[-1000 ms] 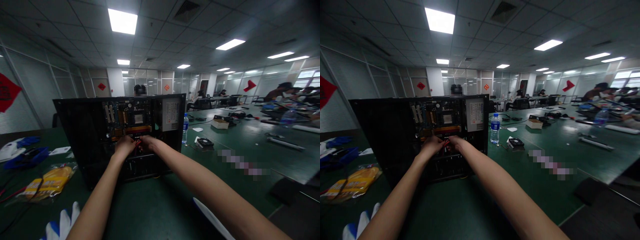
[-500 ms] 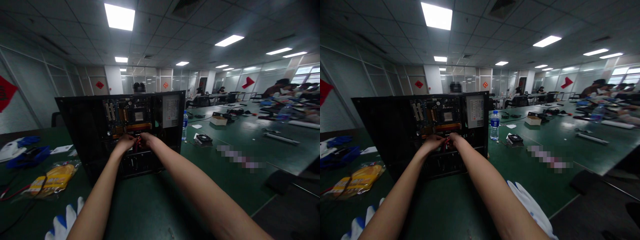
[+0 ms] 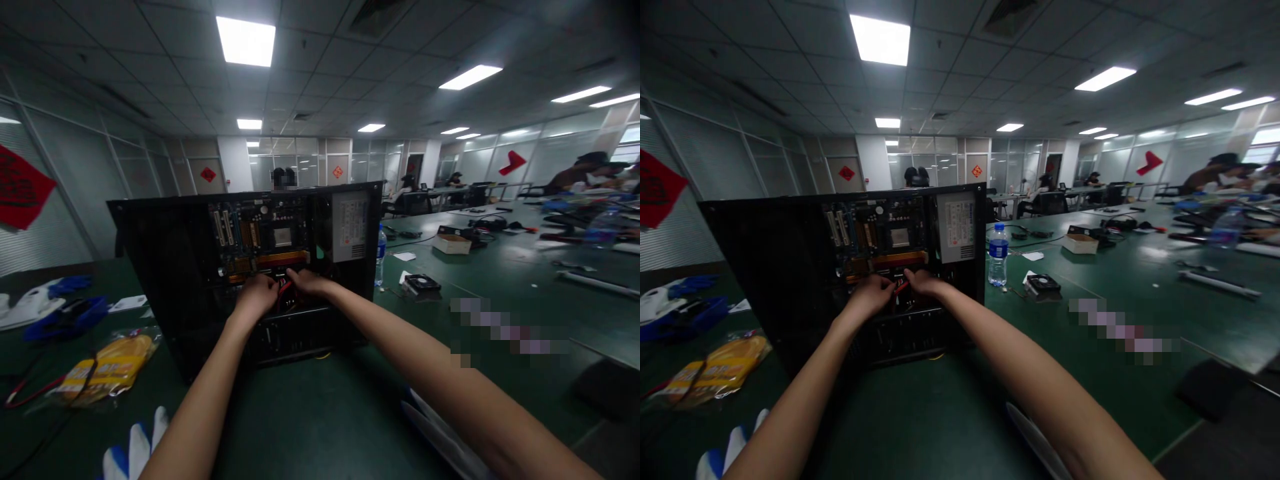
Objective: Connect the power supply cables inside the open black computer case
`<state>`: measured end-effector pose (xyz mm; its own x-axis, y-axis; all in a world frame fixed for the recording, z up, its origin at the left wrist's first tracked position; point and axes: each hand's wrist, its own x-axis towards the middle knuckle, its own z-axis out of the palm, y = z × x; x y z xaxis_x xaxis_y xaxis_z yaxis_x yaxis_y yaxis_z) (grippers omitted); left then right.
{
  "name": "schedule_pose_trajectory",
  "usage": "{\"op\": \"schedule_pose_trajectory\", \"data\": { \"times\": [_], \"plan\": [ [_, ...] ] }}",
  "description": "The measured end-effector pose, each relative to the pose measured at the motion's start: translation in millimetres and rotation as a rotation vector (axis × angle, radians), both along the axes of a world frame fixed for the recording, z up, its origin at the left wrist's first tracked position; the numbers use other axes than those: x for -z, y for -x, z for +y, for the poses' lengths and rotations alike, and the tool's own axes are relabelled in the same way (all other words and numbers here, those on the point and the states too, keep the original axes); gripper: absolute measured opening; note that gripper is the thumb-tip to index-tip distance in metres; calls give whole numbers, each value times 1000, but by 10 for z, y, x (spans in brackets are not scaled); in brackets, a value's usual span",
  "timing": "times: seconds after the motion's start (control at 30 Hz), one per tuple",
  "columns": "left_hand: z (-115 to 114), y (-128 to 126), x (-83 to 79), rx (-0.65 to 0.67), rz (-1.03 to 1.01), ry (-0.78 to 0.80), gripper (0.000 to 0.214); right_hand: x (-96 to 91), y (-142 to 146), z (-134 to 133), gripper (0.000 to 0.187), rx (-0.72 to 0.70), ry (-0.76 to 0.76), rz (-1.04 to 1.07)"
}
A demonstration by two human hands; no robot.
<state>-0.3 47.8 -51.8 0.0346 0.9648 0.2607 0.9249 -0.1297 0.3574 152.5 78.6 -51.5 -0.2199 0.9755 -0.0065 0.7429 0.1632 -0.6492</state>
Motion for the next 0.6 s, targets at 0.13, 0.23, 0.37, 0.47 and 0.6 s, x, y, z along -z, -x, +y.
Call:
{"op": "schedule_pose_trajectory", "data": {
  "times": [0.13, 0.23, 0.37, 0.47, 0.6],
  "plan": [
    [-25, -15, -4, 7, 54, -10, 31, -32, -45, -84, 58, 35, -240, -165],
    [-56, -36, -6, 7, 102, -36, 31, -8, -36, -184, 54, -118, -317, -224],
    [-134, -99, -31, -53, 218, -73, 32, 76, -30, -223, 40, -416, -326, -248],
    [-179, -145, -60, -111, 328, -141, 37, 104, -38, -190, 32, -499, -330, -220],
    [-161, -136, -48, -94, 330, -79, 41, 61, -57, -203, 34, -510, -328, -259]
  ]
}}
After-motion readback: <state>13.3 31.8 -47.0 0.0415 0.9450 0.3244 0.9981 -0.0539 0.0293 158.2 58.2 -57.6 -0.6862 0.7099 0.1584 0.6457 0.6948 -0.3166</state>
